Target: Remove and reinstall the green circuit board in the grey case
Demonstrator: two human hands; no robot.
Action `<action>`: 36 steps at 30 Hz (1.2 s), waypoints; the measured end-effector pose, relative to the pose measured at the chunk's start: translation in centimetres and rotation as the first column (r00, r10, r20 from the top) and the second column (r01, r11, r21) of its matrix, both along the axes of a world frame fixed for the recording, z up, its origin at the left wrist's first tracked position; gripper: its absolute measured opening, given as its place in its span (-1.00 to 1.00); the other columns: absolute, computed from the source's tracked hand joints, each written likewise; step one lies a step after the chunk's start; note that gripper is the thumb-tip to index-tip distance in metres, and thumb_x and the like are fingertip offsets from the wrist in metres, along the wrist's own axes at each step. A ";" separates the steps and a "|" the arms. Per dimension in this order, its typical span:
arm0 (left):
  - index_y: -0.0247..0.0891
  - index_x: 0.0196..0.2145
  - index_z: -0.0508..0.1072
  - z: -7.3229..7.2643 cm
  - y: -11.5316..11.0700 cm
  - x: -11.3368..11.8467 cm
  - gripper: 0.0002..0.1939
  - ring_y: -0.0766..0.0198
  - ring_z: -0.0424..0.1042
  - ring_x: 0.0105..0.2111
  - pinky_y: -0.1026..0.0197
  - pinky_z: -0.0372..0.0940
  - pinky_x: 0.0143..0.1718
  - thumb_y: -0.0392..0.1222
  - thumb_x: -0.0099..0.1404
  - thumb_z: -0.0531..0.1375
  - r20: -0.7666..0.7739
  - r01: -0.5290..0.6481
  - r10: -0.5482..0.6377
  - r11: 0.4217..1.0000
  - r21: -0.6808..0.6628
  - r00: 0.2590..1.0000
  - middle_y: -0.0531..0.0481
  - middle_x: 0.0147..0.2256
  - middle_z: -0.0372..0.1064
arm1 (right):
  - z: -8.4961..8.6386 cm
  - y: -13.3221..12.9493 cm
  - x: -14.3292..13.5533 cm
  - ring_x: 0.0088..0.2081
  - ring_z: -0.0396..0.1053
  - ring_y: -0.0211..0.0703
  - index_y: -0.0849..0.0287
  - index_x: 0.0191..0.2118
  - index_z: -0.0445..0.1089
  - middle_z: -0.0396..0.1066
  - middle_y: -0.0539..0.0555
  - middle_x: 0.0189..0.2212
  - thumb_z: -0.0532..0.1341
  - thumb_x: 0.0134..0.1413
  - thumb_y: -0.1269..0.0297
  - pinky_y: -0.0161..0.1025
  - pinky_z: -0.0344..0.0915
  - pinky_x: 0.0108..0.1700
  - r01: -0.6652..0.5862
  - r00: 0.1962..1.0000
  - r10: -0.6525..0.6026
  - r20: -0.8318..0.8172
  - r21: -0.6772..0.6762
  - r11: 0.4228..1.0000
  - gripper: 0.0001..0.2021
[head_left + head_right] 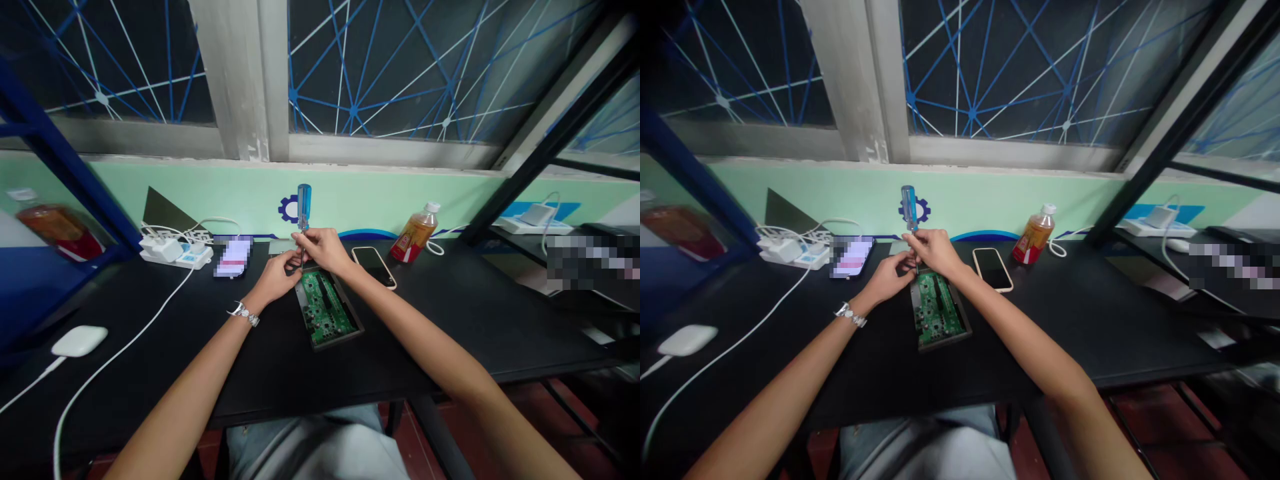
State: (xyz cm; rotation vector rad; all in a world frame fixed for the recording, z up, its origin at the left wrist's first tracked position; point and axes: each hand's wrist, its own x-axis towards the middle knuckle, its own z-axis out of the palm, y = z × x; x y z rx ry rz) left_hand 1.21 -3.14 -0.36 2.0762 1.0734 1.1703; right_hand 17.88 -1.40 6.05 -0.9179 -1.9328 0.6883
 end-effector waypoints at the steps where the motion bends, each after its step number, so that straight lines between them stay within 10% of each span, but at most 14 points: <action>1: -0.25 -0.14 0.48 -0.1 0.0 0.3 -0.79 0.17 0.52 -0.24 0.16 0.38 -0.12 -0.23 0.24 0.24 0.049 -0.016 0.016 1.000 -0.014 0.999 -0.07 -0.23 0.54 | -0.1 0.1 0.0 -0.54 0.45 -0.21 0.20 -0.45 0.46 0.47 0.04 -0.60 0.14 0.25 -0.15 -0.27 0.36 -0.38 0.006 1.000 -0.006 0.004 0.000 1.000 -0.50; 11: -0.31 -0.32 0.55 -0.9 0.5 1.0 -0.78 0.10 0.58 -0.30 0.11 0.45 -0.20 -0.09 0.18 0.35 0.297 -0.059 0.100 0.988 -0.142 0.950 -0.13 -0.32 0.59 | 0.1 -0.2 0.0 -0.51 0.46 -0.22 0.20 -0.50 0.44 0.46 0.05 -0.61 0.18 0.24 -0.07 -0.28 0.37 -0.36 0.031 0.999 -0.030 0.026 -0.018 0.999 -0.55; 19: -0.31 -0.21 0.59 0.0 0.1 0.3 -0.79 0.08 0.58 -0.19 0.11 0.42 -0.08 -0.16 0.32 0.21 0.181 0.022 -0.001 0.993 -0.113 0.984 -0.12 -0.23 0.61 | 1.7 0.0 1.4 -0.46 0.48 -0.24 0.28 0.00 0.39 0.52 0.10 -0.35 0.22 0.20 0.23 -0.35 0.33 -0.51 -0.245 0.967 0.253 -0.020 -0.324 0.914 -0.69; 27: -0.29 -0.10 0.54 0.0 0.1 0.4 -0.75 0.10 0.57 -0.12 0.07 0.41 0.00 -0.13 0.35 0.21 0.175 0.073 -0.060 0.995 -0.071 0.983 -0.14 -0.13 0.58 | 1.8 0.3 2.2 -0.49 0.50 -0.26 0.28 -0.14 0.44 0.55 0.10 -0.34 0.18 0.22 0.24 -0.35 0.33 -0.50 -0.265 0.960 0.279 0.010 -0.279 0.923 -0.78; 36: -0.24 -0.27 0.44 -0.2 -0.1 1.7 -0.72 0.18 0.55 -0.30 0.15 0.45 -0.18 -0.08 0.15 0.40 0.229 -0.230 0.217 0.973 0.028 0.949 -0.06 -0.30 0.55 | 0.7 0.6 1.4 -0.53 0.44 -0.24 0.23 -0.33 0.43 0.50 0.05 -0.47 0.27 0.11 0.23 -0.30 0.32 -0.45 -0.120 0.993 0.122 0.003 -0.129 0.984 -0.85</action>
